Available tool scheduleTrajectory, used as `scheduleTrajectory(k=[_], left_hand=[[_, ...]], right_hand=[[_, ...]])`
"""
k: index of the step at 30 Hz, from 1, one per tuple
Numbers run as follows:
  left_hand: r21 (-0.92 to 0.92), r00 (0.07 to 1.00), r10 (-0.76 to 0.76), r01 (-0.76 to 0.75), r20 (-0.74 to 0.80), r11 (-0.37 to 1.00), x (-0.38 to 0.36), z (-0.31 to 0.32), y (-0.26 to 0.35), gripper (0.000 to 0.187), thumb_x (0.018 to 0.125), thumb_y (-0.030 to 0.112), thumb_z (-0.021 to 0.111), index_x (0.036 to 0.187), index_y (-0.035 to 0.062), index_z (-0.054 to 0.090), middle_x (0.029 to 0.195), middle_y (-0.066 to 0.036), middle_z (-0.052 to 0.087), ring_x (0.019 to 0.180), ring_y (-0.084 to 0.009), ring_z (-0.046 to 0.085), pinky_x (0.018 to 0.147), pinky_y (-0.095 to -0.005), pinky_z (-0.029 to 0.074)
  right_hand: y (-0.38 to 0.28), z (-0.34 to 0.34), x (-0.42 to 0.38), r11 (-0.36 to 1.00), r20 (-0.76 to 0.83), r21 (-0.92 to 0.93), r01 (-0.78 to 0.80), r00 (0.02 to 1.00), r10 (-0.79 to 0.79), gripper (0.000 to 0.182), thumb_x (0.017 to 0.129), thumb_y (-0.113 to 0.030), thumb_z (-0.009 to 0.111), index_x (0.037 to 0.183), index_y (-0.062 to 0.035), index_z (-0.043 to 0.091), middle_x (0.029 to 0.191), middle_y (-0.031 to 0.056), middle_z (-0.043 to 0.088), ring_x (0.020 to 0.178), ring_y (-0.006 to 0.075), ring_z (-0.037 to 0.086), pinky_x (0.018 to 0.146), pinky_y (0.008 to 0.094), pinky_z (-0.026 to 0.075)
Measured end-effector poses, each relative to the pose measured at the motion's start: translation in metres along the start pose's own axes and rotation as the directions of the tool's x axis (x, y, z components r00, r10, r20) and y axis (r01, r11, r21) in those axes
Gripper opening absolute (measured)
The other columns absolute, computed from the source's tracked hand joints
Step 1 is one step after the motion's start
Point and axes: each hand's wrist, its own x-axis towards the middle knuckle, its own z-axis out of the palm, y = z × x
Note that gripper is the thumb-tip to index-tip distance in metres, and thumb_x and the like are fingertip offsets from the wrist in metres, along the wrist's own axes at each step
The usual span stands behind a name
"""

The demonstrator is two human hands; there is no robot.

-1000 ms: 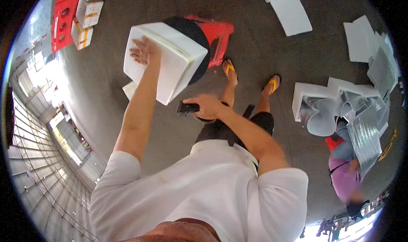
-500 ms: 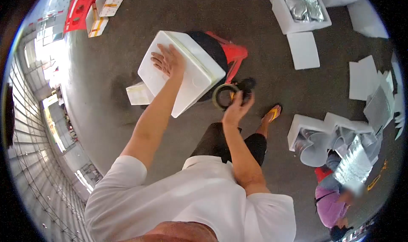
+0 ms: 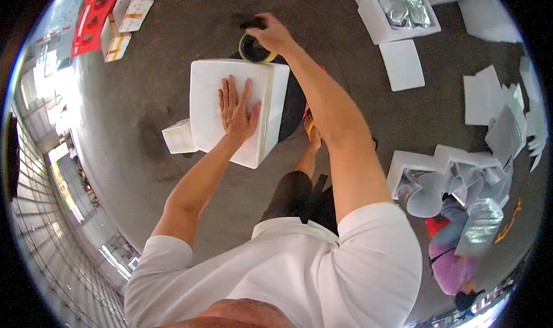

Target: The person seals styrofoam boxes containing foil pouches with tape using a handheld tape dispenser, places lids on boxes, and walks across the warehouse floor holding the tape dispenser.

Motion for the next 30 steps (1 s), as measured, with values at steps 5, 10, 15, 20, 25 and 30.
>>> scheduleTrajectory(k=[5, 10, 15, 20, 25, 30], left_hand=[[-0.023, 0.989, 0.114, -0.112, 0.089, 0.993, -0.003, -0.004, 0.001, 0.081, 0.074, 0.051, 0.068, 0.143, 0.0217, 0.039, 0.151, -0.027, 0.019, 0.14, -0.0461, 0.017, 0.112, -0.0567, 0.014], [-0.05, 0.982, 0.168, -0.164, 0.091, 0.985, -0.007, -0.009, 0.001, 0.097, 0.062, 0.042, 0.078, 0.145, 0.0201, 0.034, 0.153, -0.025, 0.015, 0.141, -0.0454, 0.012, 0.113, -0.0559, 0.013], [-0.067, 0.936, 0.292, -0.284, 0.196, 0.957, -0.012, -0.008, -0.016, 0.093, 0.059, 0.043, 0.078, 0.142, 0.0274, 0.038, 0.153, -0.023, 0.016, 0.141, -0.0451, 0.013, 0.114, -0.0559, 0.011], [-0.046, 0.934, 0.311, -0.308, 0.173, 0.95, -0.014, 0.0, -0.019, 0.09, 0.061, 0.045, 0.077, 0.141, 0.0287, 0.039, 0.153, -0.023, 0.018, 0.141, -0.0442, 0.014, 0.114, -0.0558, 0.011], [0.026, 0.983, 0.15, -0.154, 0.108, 0.988, -0.007, 0.0, 0.002, 0.088, 0.069, 0.044, 0.074, 0.144, 0.0183, 0.035, 0.153, -0.023, 0.017, 0.142, -0.0427, 0.013, 0.114, -0.0556, 0.012], [0.016, 0.954, -0.287, 0.289, -0.081, 0.957, 0.034, 0.026, 0.011, 0.087, 0.076, 0.055, 0.066, 0.147, 0.0189, 0.032, 0.154, -0.024, 0.015, 0.142, -0.042, 0.011, 0.115, -0.0514, 0.009]], right_hand=[[-0.011, -0.025, -0.007, 0.979, 0.17, -0.175, 0.107, 0.982, -0.077, 0.056, 0.08, -0.024, 0.072, 0.129, -0.0064, 0.053, 0.112, 0.012, 0.064, 0.098, 0.0189, 0.061, 0.084, 0.0299, 0.049], [0.053, -0.11, -0.086, 0.946, 0.055, 0.263, -0.19, 0.982, 0.182, 0.054, 0.079, -0.021, 0.072, 0.129, -0.0086, 0.055, 0.116, 0.0098, 0.062, 0.098, 0.0196, 0.061, 0.087, 0.0308, 0.048], [0.104, -0.128, -0.109, 0.951, 0.212, 0.094, -0.294, 0.939, 0.269, 0.057, 0.077, -0.025, 0.074, 0.128, -0.0071, 0.055, 0.122, 0.0099, 0.06, 0.109, 0.0187, 0.057, 0.096, 0.0314, 0.043], [0.12, -0.113, -0.08, 0.945, 0.55, -0.323, -0.04, 0.805, 0.222, 0.057, 0.075, -0.028, 0.074, 0.126, -0.0093, 0.058, 0.127, 0.0155, 0.057, 0.12, 0.025, 0.05, 0.103, 0.0372, 0.037], [0.111, -0.124, -0.108, 0.969, 0.499, -0.224, -0.106, 0.842, 0.207, 0.055, 0.078, -0.026, 0.073, 0.128, -0.0082, 0.057, 0.128, 0.0151, 0.055, 0.12, 0.0262, 0.05, 0.102, 0.0381, 0.039], [0.136, -0.112, -0.241, 0.966, 0.431, -0.125, -0.225, 0.865, 0.257, 0.06, 0.075, -0.02, 0.074, 0.131, -0.0103, 0.055, 0.128, 0.0158, 0.057, 0.122, 0.0276, 0.051, 0.105, 0.044, 0.038]])
